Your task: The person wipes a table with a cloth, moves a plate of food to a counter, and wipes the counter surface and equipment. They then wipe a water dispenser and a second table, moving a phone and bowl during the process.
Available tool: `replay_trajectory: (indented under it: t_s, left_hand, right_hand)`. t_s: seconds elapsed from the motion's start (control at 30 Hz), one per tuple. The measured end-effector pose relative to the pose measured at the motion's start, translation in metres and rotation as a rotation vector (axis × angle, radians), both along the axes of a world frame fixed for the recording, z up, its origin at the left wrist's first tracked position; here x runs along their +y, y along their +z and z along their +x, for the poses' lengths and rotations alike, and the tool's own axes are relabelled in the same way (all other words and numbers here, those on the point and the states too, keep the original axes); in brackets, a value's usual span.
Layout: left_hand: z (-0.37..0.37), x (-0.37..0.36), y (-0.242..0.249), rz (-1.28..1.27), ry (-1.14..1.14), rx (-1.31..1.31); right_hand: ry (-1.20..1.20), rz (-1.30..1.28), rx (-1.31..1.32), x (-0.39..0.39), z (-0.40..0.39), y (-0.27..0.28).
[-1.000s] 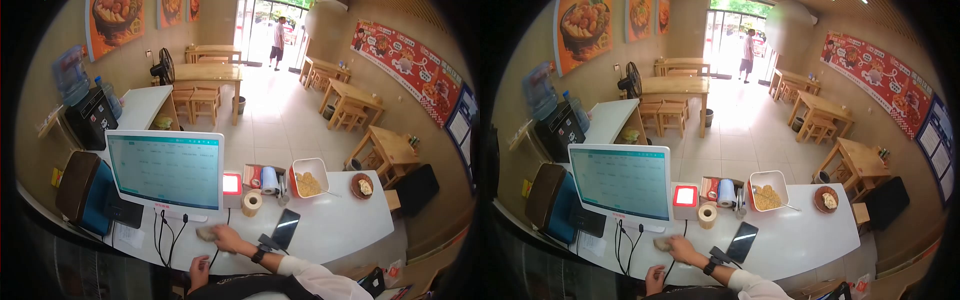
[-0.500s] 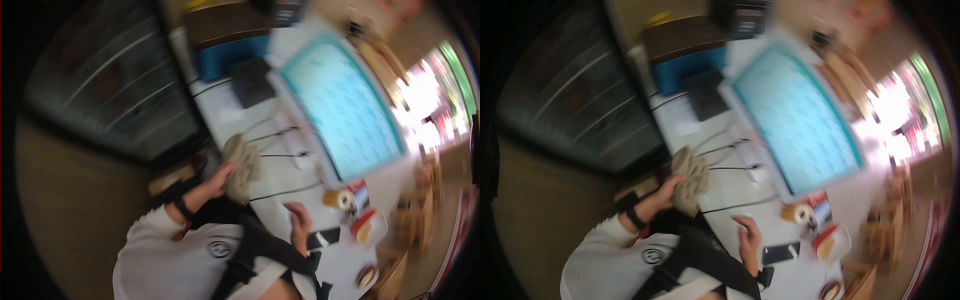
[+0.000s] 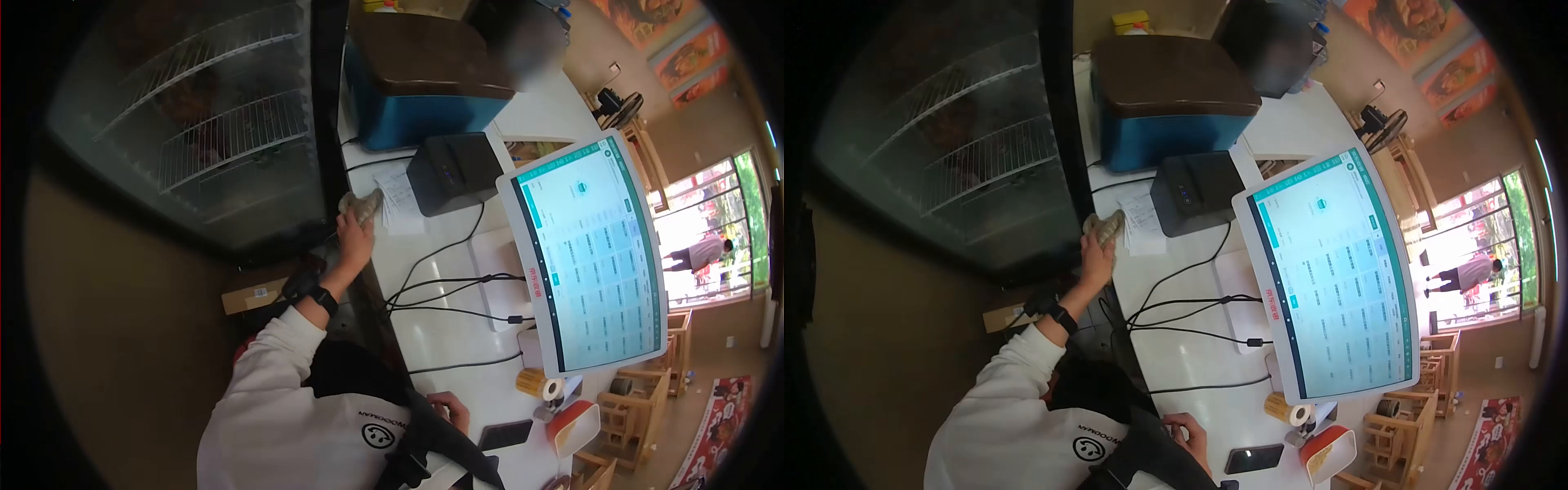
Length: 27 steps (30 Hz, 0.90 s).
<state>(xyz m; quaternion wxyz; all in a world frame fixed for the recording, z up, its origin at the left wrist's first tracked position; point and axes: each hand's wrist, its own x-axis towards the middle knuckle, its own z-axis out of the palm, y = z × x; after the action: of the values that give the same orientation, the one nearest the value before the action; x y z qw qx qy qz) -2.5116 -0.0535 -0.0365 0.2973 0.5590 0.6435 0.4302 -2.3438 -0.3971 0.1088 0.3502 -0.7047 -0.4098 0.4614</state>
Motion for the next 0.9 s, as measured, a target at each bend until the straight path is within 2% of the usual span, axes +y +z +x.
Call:
replay_trajectory:
  t_s: [0.07,0.23,0.27,0.3,0.33,0.4,0.47,0.5,0.53,0.57,0.6,0.63,0.67,0.7,0.73,0.77,0.8,0.83,0.9]
  left_hand:
    - [-0.004,0.015,0.000,0.016,0.005,-0.032]
    - [-0.010,0.061,-0.003,-0.113,0.058,-0.036]
    - [-0.014,0.073,-0.015,-0.057,0.109,-0.033]
    - [-0.020,0.090,-0.040,0.049,0.106,-0.173]
    - [-0.028,0.094,-0.049,0.034,0.090,-0.251]
    - [-0.042,0.102,-0.044,0.045,0.023,-0.336]
    - [-0.041,0.070,-0.024,-0.011,0.231,-0.734]
    - [-0.033,0.017,0.056,0.063,0.190,-0.978]
    - [-0.044,-0.007,0.059,0.065,0.149,-0.917]
    - [-0.046,-0.038,0.059,0.239,0.206,-0.687]
    - [-0.045,-0.080,0.077,0.243,0.075,-0.635]
    - [-0.031,-0.129,0.113,-0.041,-0.005,-0.881]
    - [-0.027,-0.162,0.139,-0.259,-0.363,-0.900]
    - [-0.027,-0.180,0.113,-0.362,-0.686,-0.798]
    - [-0.011,-0.196,0.120,-0.254,-1.095,-0.535]
    - [0.004,-0.199,0.136,-0.495,-1.527,-0.622]
    - [0.019,-0.211,0.148,-0.547,-1.562,-0.694]
    - [0.028,-0.205,0.174,-0.550,-1.632,-0.628]
    - [0.037,-0.181,0.199,-0.710,-1.657,-0.519]
  right_hand:
    - [-0.067,-0.006,0.191,-0.006,0.002,-0.011]
    - [0.037,-0.038,0.121,0.008,-0.005,0.000]
    - [0.079,-0.066,0.119,0.008,-0.007,0.003]
    - [0.060,-0.067,0.121,0.002,-0.010,0.004]
    - [0.079,-0.089,0.166,0.001,-0.011,0.003]
    - [0.056,-0.072,0.205,-0.004,-0.013,0.002]
    - [0.185,0.023,0.145,-0.011,-0.007,-0.001]
    - [0.191,0.035,0.151,-0.017,-0.002,-0.009]
    - [0.238,0.047,0.148,-0.019,0.002,-0.011]
    - [0.289,0.049,0.148,-0.021,0.005,-0.015]
    - [0.258,0.065,0.145,-0.016,0.005,-0.011]
    - [0.298,0.219,0.070,-0.007,0.005,-0.003]
    - [0.335,0.366,-0.006,-0.002,0.005,0.004]
    - [0.291,0.362,0.000,-0.002,0.005,0.004]
    - [0.178,0.387,-0.021,-0.005,0.003,0.000]
    - [0.048,0.407,-0.030,-0.008,-0.005,-0.004]
    - [-0.154,0.344,0.252,-0.011,-0.010,-0.002]
    - [-0.352,0.295,0.529,-0.015,-0.005,0.000]
    - [-0.532,0.361,0.526,-0.029,0.006,0.001]
